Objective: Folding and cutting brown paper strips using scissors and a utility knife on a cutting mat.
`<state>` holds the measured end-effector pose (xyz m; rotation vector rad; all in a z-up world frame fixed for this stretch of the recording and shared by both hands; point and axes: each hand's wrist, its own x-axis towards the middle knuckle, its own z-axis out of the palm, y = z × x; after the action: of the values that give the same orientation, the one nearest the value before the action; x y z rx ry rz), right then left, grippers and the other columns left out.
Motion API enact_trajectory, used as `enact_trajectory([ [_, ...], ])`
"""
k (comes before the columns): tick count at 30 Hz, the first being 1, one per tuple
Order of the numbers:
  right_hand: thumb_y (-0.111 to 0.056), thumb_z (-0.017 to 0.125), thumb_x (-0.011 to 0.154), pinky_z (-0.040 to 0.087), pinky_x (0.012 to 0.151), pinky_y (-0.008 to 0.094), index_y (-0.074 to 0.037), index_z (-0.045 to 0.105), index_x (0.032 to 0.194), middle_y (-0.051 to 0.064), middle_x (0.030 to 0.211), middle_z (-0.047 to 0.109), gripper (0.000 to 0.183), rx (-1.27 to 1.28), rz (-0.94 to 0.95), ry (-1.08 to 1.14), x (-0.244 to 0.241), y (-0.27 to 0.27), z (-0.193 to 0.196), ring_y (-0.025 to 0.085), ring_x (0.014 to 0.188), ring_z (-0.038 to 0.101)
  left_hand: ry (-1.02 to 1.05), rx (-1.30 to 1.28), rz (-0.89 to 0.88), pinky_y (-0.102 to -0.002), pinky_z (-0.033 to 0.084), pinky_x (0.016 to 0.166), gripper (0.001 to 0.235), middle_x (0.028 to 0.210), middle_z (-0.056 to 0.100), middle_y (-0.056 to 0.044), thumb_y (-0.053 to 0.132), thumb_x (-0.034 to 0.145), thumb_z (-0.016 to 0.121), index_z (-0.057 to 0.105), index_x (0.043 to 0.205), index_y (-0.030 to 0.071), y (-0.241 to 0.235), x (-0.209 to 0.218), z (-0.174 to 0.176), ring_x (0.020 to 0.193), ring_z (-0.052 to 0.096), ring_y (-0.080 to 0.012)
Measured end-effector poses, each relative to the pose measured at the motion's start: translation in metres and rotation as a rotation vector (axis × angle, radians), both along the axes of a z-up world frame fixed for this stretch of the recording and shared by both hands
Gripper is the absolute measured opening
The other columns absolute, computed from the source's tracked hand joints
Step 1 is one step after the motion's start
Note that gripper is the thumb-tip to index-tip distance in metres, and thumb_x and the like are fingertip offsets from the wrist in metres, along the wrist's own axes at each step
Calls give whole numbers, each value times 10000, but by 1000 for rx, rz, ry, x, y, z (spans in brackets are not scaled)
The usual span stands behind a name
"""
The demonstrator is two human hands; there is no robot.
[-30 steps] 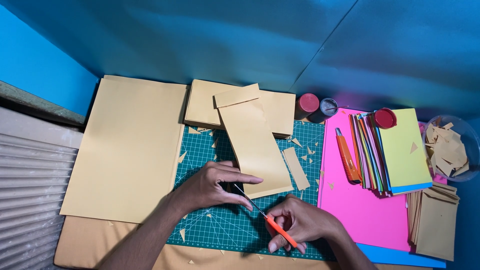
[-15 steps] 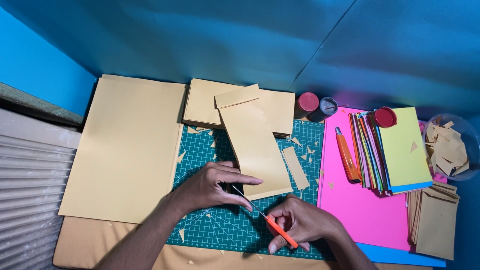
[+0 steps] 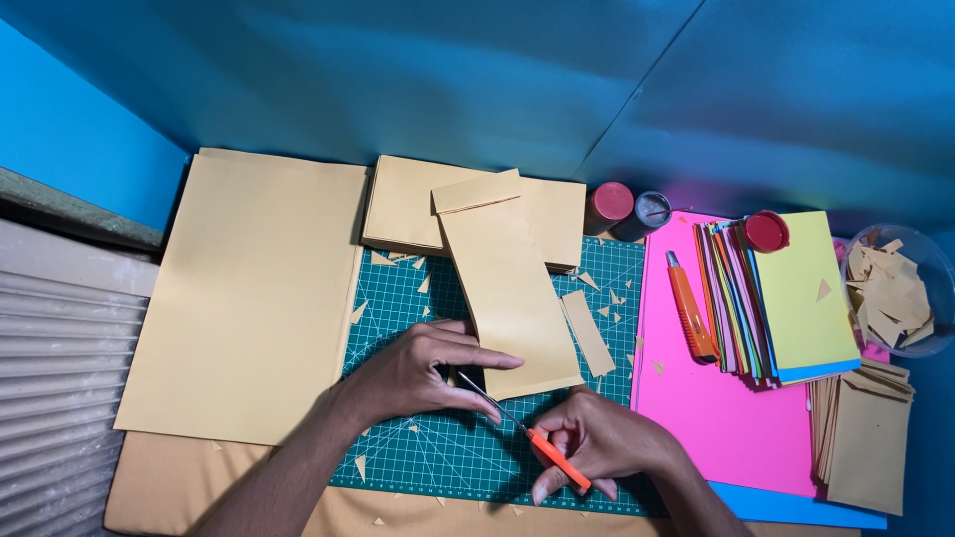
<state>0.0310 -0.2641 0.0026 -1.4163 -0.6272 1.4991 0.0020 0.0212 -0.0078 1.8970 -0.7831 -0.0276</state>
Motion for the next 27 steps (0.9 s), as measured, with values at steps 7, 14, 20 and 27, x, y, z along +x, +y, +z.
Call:
enact_trajectory([
  [7,-313,901,823,498,519,166,-90,672,843,32,637,722,320,-88,102,43,6,-18,17,93,484,655,34,-34,-2,-313,564,794,777,1046,807,-51,452,613,931,710,1277,115,0,-2,9,876,680,-167],
  [14,-137,900,795,551,341,177,12,739,847,87,629,733,225,235,-523,-310,15,-59,9,126,417,705,24,-114,116,-312,684,847,259,1059,805,-117,138,890,798,754,1135,67,-8,-1,15,969,802,-232],
  [20,-6,811,794,587,297,306,146,699,1107,226,476,673,366,94,-1081,-415,17,-14,18,243,299,675,91,-178,159,-330,576,574,249,720,770,-89,87,882,803,798,1130,111,-15,2,34,599,719,-207],
  [27,-51,809,837,525,284,264,173,720,1021,195,513,627,303,97,-1090,-245,10,-8,-40,183,291,611,67,-174,72,-380,579,607,261,742,743,-139,29,909,739,767,1166,62,-18,-1,44,635,707,-268],
])
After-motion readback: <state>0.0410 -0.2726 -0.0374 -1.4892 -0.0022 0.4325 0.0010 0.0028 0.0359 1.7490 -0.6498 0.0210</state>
